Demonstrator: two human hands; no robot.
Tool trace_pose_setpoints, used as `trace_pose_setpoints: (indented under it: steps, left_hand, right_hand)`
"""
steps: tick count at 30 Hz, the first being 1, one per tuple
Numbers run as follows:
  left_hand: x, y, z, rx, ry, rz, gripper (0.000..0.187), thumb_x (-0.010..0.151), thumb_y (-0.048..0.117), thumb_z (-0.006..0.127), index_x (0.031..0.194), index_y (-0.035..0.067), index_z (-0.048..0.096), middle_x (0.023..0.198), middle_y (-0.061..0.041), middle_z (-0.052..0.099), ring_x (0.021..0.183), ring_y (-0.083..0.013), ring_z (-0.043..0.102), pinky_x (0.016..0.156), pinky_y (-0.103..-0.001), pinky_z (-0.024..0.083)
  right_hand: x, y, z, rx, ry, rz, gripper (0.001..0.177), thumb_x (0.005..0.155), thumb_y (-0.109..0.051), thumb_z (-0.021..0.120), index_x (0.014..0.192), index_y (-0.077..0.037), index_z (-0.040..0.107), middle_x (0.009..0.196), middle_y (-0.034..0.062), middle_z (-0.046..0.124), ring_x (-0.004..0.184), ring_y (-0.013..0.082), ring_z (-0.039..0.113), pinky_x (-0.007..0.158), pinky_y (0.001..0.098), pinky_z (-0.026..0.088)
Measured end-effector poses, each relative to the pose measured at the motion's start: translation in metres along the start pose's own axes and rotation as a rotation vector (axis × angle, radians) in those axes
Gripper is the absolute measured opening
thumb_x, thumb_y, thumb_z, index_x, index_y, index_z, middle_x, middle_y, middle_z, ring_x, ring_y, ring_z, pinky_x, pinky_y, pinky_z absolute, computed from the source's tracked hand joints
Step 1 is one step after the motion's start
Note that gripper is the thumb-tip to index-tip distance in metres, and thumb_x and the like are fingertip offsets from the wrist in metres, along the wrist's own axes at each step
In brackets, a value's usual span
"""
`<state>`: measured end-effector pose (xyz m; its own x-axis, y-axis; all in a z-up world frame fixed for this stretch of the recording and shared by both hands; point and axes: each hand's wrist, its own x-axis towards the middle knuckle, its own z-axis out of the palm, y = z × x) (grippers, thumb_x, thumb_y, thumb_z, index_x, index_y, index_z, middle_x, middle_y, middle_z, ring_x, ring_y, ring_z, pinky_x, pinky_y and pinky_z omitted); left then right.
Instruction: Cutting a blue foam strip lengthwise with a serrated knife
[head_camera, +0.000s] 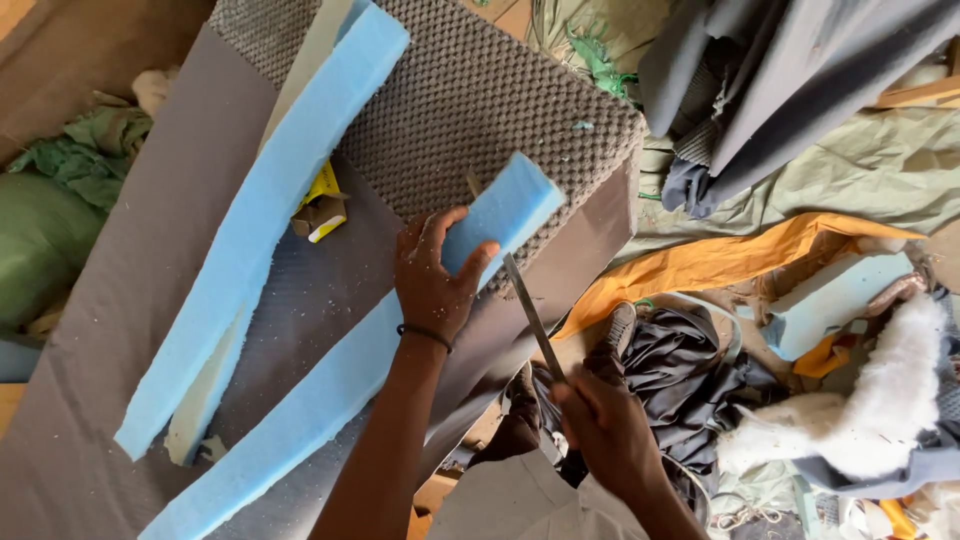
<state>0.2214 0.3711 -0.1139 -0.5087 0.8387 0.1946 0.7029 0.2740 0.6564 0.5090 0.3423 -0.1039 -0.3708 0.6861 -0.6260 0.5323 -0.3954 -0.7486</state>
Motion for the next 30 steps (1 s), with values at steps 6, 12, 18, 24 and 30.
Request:
trace_pose_setpoints:
  steps: [6, 12, 18, 24, 30]
  left_hand:
    - [-0.001, -0.002, -0.001, -0.001, 0.002, 0.012, 0.062, 0.098, 0.069, 0.088, 0.139, 0.023, 0.079, 0.127, -0.009, 0.073, 0.124, -0.0394, 0.072, 0.109, -0.055, 0.056]
    - [0.005, -0.002, 0.002, 0.03, 0.032, 0.033, 0.058, 0.098, 0.071, 0.086, 0.133, 0.025, 0.081, 0.12, -0.007, 0.071, 0.117, -0.0357, 0.072, 0.103, -0.053, 0.058]
    - [0.003, 0.008, 0.001, 0.072, 0.075, 0.119, 0.045, 0.099, 0.052, 0.082, 0.125, 0.016, 0.083, 0.126, -0.012, 0.077, 0.123, -0.039, 0.066, 0.102, -0.059, 0.055]
    - [0.002, 0.003, 0.0, 0.088, 0.076, 0.093, 0.05, 0.1, 0.057, 0.08, 0.131, 0.018, 0.084, 0.129, -0.012, 0.076, 0.125, -0.0409, 0.067, 0.102, -0.06, 0.056]
    - [0.003, 0.002, 0.004, 0.051, 0.096, 0.079, 0.053, 0.1, 0.063, 0.077, 0.127, 0.018, 0.084, 0.125, -0.012, 0.074, 0.125, -0.0405, 0.066, 0.101, -0.062, 0.057]
  right_hand:
    - [0.096, -0.078, 0.026, -0.063, -0.023, -0.187, 0.041, 0.108, -0.049, 0.071, 0.086, -0.015, 0.078, 0.071, 0.0133, 0.079, 0.082, 0.0453, 0.078, 0.079, 0.0548, 0.059]
    - [0.025, -0.05, 0.011, -0.09, -0.066, -0.169, 0.038, 0.108, -0.045, 0.07, 0.09, -0.014, 0.082, 0.073, 0.0187, 0.08, 0.086, 0.0502, 0.079, 0.08, 0.0546, 0.061]
    - [-0.01, -0.008, 0.014, 0.046, -0.156, -0.169, 0.046, 0.114, -0.042, 0.066, 0.077, -0.014, 0.067, 0.06, 0.0006, 0.066, 0.051, 0.0152, 0.058, 0.053, 0.0362, 0.047]
    - [0.079, -0.06, 0.049, -0.003, -0.095, -0.243, 0.034, 0.109, -0.042, 0.064, 0.094, -0.018, 0.082, 0.064, 0.0017, 0.073, 0.059, 0.0127, 0.063, 0.062, 0.036, 0.05]
    - [0.017, -0.031, 0.035, -0.075, -0.186, -0.058, 0.041, 0.111, -0.046, 0.059, 0.099, -0.016, 0.083, 0.058, 0.0044, 0.065, 0.056, 0.017, 0.061, 0.061, 0.0394, 0.048]
